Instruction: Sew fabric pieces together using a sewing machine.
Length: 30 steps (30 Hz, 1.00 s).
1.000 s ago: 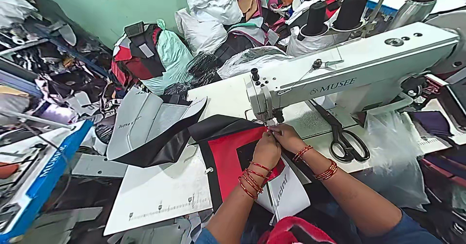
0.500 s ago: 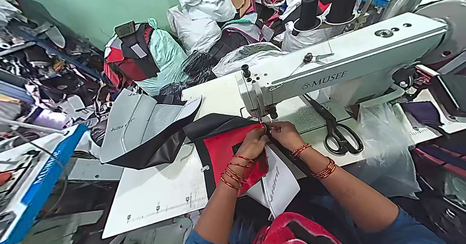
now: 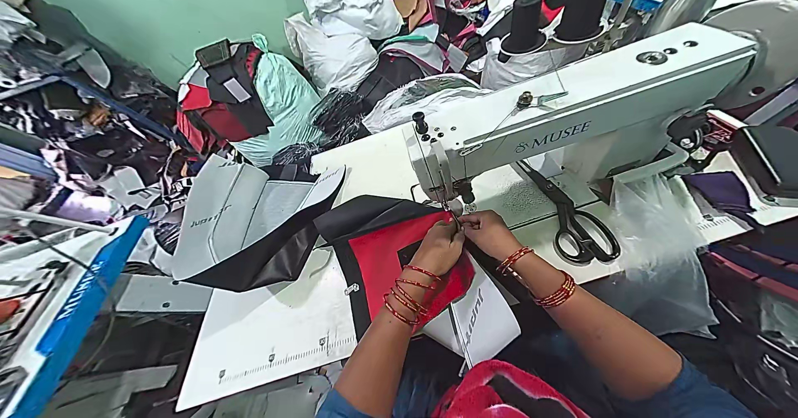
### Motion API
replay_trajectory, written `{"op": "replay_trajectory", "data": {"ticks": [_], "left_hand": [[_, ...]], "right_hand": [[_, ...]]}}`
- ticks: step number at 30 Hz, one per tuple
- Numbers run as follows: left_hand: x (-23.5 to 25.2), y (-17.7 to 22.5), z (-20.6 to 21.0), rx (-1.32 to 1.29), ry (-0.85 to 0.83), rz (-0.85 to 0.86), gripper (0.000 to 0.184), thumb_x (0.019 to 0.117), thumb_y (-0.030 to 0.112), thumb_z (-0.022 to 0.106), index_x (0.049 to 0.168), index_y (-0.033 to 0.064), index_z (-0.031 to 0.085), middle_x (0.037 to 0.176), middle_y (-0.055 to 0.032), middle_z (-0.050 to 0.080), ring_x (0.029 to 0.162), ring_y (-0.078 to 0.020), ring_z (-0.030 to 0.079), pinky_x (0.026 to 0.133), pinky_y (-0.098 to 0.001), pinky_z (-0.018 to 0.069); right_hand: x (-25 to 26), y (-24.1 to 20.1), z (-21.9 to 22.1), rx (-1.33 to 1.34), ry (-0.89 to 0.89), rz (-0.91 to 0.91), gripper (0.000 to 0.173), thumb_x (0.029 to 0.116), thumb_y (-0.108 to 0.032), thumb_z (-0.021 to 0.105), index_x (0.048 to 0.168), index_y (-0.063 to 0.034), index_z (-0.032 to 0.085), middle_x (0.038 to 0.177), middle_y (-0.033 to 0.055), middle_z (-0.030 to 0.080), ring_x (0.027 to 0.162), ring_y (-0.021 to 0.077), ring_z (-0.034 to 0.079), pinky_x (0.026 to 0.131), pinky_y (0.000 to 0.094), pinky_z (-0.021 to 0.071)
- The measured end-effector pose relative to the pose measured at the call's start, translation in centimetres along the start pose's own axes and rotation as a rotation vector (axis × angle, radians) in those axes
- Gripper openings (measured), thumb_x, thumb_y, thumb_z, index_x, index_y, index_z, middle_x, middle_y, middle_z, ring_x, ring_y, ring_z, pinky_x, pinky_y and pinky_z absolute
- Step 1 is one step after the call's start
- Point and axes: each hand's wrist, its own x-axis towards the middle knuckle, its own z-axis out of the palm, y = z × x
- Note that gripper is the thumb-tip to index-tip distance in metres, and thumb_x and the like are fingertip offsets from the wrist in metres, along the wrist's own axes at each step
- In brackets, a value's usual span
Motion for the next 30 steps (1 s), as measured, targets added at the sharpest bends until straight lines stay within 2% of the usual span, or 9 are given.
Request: {"op": "replay_trajectory", "data": {"ticks": [2, 4, 6, 8, 11, 15, 19, 23, 30], "left_hand": [[-0.1, 0.3, -0.1, 0.015, -0.019, -0.021, 0.045, 0.1117, 0.022, 0.035, 0.129, -0.0091, 0.063, 0.133, -0.0278, 0.059, 0.129, -0.0344, 0.056, 0.112, -0.0456, 0.0400], [0.0, 0.2, 0.4, 0.141, -0.002, -0.041, 0.039, 0.1077, 0.017, 0.044, 0.135, -0.0036, 0.062, 0.136, -0.0242, 0.058, 0.131, -0.0346, 0.053, 0.114, -0.0452, 0.0398], [-0.1, 0.0, 1.1, 0.293, 0.083, -0.055, 0.041, 0.1016, 0.019, 0.055, 0.139, 0.0060, 0.064, 0.145, -0.0199, 0.054, 0.139, -0.0382, 0.044, 0.116, -0.0511, 0.0334], [-0.1, -0.6, 1.7, 0.302, 0.181, -0.047, 0.040, 0.0981, 0.021, 0.061, 0.137, 0.0118, 0.067, 0.150, -0.0159, 0.052, 0.146, -0.0396, 0.035, 0.117, -0.0570, 0.0280], [-0.1, -1.6, 2.1, 0.246, 0.256, 0.001, 0.039, 0.0973, 0.021, 0.063, 0.135, 0.0092, 0.068, 0.147, -0.0147, 0.055, 0.144, -0.0371, 0.041, 0.119, -0.0524, 0.0307], [0.1, -1.9, 1.5, 0.276, 0.223, 0.001, 0.050, 0.0962, 0.024, 0.065, 0.143, 0.0071, 0.061, 0.151, -0.0167, 0.051, 0.141, -0.0368, 0.044, 0.116, -0.0506, 0.0353], [0.7, -1.4, 0.6, 0.370, 0.119, -0.042, 0.056, 0.0970, 0.028, 0.064, 0.150, 0.0106, 0.053, 0.157, -0.0158, 0.043, 0.141, -0.0378, 0.042, 0.113, -0.0525, 0.0371], [0.6, -0.8, 0.5, 0.417, 0.066, -0.064, 0.060, 0.0971, 0.026, 0.062, 0.153, 0.0089, 0.049, 0.161, -0.0142, 0.038, 0.146, -0.0372, 0.037, 0.114, -0.0542, 0.0365], [0.3, -0.6, 0.8, 0.438, 0.042, -0.093, 0.066, 0.0986, 0.028, 0.058, 0.159, 0.0104, 0.038, 0.165, -0.0116, 0.032, 0.150, -0.0349, 0.030, 0.117, -0.0535, 0.0312]], "right_hand": [[0.0, 0.0, -0.2, -0.031, -0.018, -0.006, 0.031, 0.1017, -0.006, 0.054, 0.128, 0.0015, 0.068, 0.121, 0.0199, 0.069, 0.112, 0.0252, 0.065, 0.102, 0.0396, 0.0474], [0.0, 0.0, -0.2, -0.054, -0.039, 0.000, 0.032, 0.1016, -0.007, 0.053, 0.130, 0.0007, 0.067, 0.121, 0.0191, 0.069, 0.111, 0.0246, 0.065, 0.101, 0.0395, 0.0479], [0.1, 0.0, -0.1, -0.071, -0.048, -0.002, 0.034, 0.1009, -0.006, 0.053, 0.132, 0.0003, 0.066, 0.121, 0.0188, 0.069, 0.111, 0.0246, 0.065, 0.101, 0.0396, 0.0480], [0.0, 0.0, 0.0, -0.083, -0.048, -0.007, 0.036, 0.1004, -0.005, 0.053, 0.134, 0.0003, 0.064, 0.124, 0.0192, 0.068, 0.114, 0.0251, 0.064, 0.103, 0.0393, 0.0472], [-0.5, 0.1, 0.4, -0.138, -0.027, -0.029, 0.039, 0.1007, -0.006, 0.052, 0.137, -0.0005, 0.063, 0.126, 0.0205, 0.067, 0.115, 0.0276, 0.063, 0.104, 0.0402, 0.0460], [-1.0, -0.1, 0.9, -0.247, 0.006, -0.071, 0.039, 0.1020, -0.007, 0.049, 0.138, -0.0004, 0.063, 0.126, 0.0236, 0.064, 0.119, 0.0317, 0.061, 0.106, 0.0413, 0.0447], [-1.2, -0.3, 1.0, -0.287, -0.004, -0.066, 0.040, 0.1030, -0.008, 0.048, 0.140, -0.0002, 0.061, 0.127, 0.0236, 0.063, 0.119, 0.0316, 0.061, 0.106, 0.0404, 0.0452], [-1.5, 0.1, 1.4, -0.302, 0.035, -0.117, 0.039, 0.1013, -0.006, 0.050, 0.136, 0.0016, 0.064, 0.123, 0.0252, 0.064, 0.114, 0.0337, 0.063, 0.103, 0.0413, 0.0476], [-1.4, 0.5, 2.0, -0.389, 0.042, -0.193, 0.039, 0.1002, -0.004, 0.047, 0.134, 0.0028, 0.065, 0.123, 0.0274, 0.063, 0.110, 0.0362, 0.065, 0.098, 0.0430, 0.0510]]}}
